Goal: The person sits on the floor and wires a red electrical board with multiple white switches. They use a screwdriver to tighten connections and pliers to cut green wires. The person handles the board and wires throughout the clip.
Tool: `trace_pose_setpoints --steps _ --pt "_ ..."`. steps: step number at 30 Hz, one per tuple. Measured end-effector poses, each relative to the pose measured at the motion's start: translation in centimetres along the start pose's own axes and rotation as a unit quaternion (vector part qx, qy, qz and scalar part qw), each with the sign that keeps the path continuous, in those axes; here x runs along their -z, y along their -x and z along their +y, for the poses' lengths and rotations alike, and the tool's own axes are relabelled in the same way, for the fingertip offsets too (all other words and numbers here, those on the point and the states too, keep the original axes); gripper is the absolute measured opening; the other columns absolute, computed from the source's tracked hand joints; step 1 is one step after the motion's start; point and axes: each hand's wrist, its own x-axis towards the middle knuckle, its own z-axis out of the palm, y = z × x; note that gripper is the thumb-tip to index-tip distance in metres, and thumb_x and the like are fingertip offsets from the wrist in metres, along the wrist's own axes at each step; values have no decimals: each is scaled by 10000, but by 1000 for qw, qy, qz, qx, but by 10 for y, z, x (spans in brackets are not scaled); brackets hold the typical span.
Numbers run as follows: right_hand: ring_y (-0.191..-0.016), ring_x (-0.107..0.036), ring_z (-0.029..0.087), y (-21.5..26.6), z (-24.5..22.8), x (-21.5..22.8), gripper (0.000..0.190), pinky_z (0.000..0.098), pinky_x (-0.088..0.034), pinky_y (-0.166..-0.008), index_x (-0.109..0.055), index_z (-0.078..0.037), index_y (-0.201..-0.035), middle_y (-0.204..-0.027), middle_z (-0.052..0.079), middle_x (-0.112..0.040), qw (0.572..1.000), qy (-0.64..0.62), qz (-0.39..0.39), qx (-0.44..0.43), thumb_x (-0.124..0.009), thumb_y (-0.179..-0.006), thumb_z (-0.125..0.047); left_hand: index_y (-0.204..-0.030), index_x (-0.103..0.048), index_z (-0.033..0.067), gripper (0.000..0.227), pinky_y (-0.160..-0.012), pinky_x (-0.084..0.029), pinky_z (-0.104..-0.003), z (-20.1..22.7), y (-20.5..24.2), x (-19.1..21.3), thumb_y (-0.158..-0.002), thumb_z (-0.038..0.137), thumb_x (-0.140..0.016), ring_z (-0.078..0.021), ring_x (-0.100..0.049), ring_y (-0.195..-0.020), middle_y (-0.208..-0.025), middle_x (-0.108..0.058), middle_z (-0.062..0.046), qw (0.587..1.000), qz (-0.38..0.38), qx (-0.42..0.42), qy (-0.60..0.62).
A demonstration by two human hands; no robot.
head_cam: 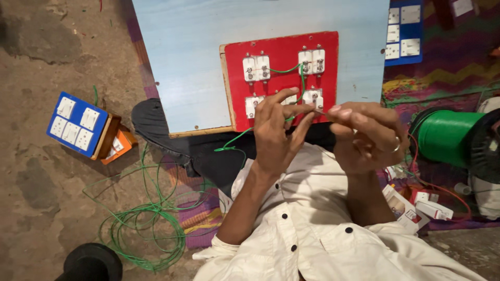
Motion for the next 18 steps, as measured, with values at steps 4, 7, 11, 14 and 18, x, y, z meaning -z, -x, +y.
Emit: trace_pose_setpoints --steps 4,7,11,14,18 --pt "-968 -706 236 -17 -13 2 283 317 -645 -761 -610 -71 -1204 -1103 162 -626 1000 -4 -14 -21 -705 -1009 -252 -1095 -651 58 270 -1050 -435 -414 1 -1 2 -902 73 -839 -225 -653 -1186 -1035 -758 -5 1000 -9 12 -1" --pt "-913 -669 228 -25 -17 6 283 307 -608 -738 -696 -97 -1082 -1024 108 -606 999 31 -15 6 -761 -920 -320 -1091 -658 53 264 -1040 -438 -412 1 -2 3 -894 57 -833 -236 -646 -1183 -1042 -750 -50 1000 -9 -6 3" --pt "-838 -727 215 -34 -14 14 177 362 -632 -732 -721 -79 -970 -954 75 -699 994 -67 -82 -16 -785 -937 -240 -1028 -604 54 253 -1034 -436 -394 -1 -3 -2 -911 60 -828 -227 -669 -1177 -1027 -738 -3 1000 -6 1 2" --pt "-916 -765 199 -35 -16 19 194 378 -669 -846 -701 -107 -994 -948 26 -720 973 -100 -143 -149 -641 -1046 -283 -994 -560 37 278 -1014 -428 -403 -1 -2 1 -898 146 -798 -271 -669 -1155 -1083 -697 -37 999 0 -40 -23" --pt "-976 -720 177 -31 -9 10 221 339 -635 -849 -739 -150 -963 -1019 1 -662 986 -150 -65 -44 -680 -979 -363 -905 -527 5 515 -850 -473 -407 6 11 17 -738 413 -793 -314 -628 -950 -1051 -613 -163 998 -2 -56 3"
